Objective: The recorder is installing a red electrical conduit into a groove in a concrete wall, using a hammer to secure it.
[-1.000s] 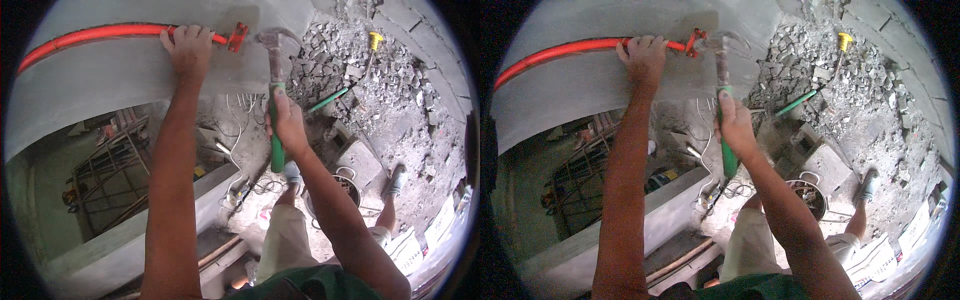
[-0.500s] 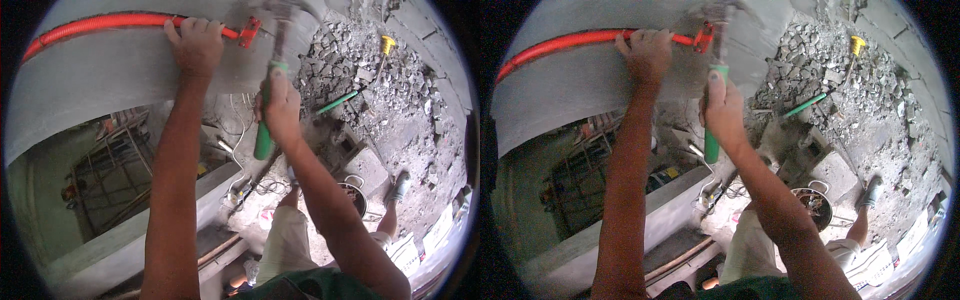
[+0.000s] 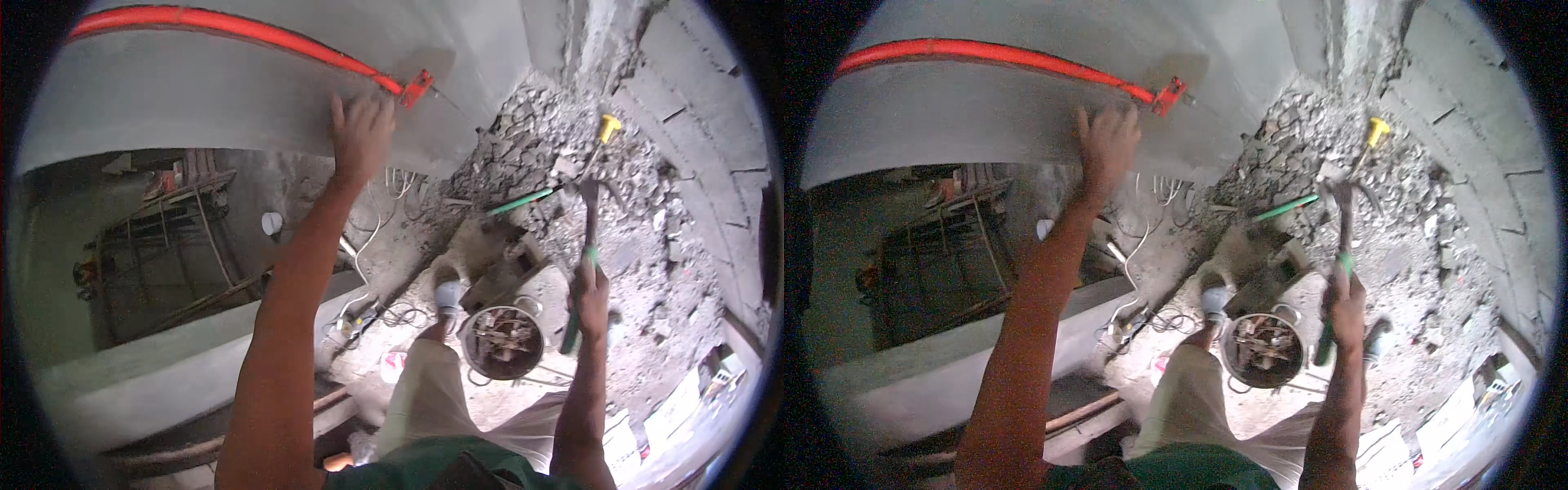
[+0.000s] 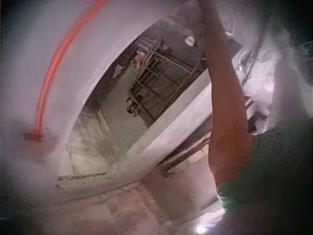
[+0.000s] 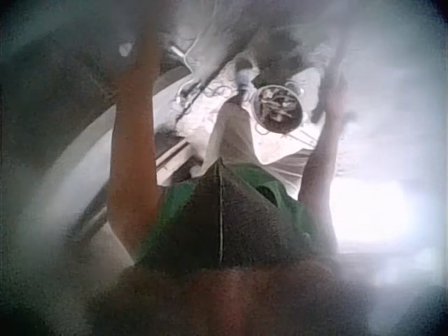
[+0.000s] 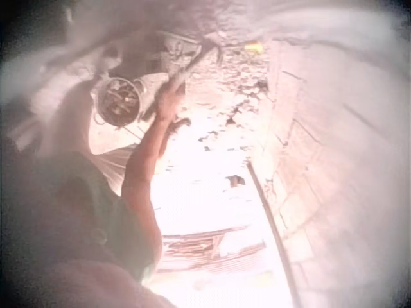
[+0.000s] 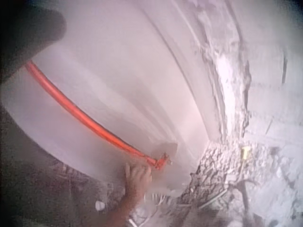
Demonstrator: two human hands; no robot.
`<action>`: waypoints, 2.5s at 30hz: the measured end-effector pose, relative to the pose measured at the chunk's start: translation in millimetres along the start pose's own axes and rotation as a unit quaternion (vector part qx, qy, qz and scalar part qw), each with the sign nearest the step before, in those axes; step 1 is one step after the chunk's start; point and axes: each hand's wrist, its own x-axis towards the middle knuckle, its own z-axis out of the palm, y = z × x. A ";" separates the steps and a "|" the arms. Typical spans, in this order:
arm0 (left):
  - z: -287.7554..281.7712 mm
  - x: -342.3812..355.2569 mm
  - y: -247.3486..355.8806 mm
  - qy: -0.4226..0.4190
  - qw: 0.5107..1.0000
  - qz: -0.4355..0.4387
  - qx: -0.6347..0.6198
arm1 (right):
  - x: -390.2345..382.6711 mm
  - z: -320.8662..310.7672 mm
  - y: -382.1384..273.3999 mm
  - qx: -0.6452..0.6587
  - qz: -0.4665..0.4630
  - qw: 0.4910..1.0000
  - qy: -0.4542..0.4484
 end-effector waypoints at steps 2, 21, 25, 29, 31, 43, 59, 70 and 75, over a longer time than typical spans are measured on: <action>-23.4 -76.3 24.9 -0.084 0.994 -0.002 -0.069 | -20.8 -72.1 16.6 -0.098 0.031 0.993 0.063; -345.1 -413.0 261.7 -0.530 0.677 -0.392 -0.328 | -50.1 -423.6 192.1 -0.544 -0.065 0.829 0.113; -301.4 -352.7 240.6 -0.374 0.713 -0.384 -0.452 | -112.5 -419.2 261.4 -0.559 -0.081 0.808 0.168; -282.4 -399.7 235.3 -0.295 0.686 -0.416 -0.519 | -209.2 -383.0 329.8 -0.444 0.098 0.888 -0.060; -276.8 -460.6 230.7 -0.331 0.763 -0.338 -0.440 | -252.1 -365.4 333.0 -0.200 0.376 0.891 -0.157; -381.2 -676.8 353.4 -0.376 0.462 -0.751 -0.285 | -104.7 -346.9 162.0 -0.378 0.074 0.918 -0.097; -507.2 -622.4 -96.7 0.120 0.729 -0.621 0.262 | -241.8 -286.1 218.4 -0.333 0.091 0.938 0.028; -535.5 -552.1 -307.1 0.259 0.774 -0.478 0.325 | -424.5 -141.6 188.5 -0.350 0.171 0.920 0.038; -512.9 -548.6 -316.9 0.283 0.761 -0.523 0.261 | -380.3 -86.0 171.0 -0.342 0.047 0.937 0.049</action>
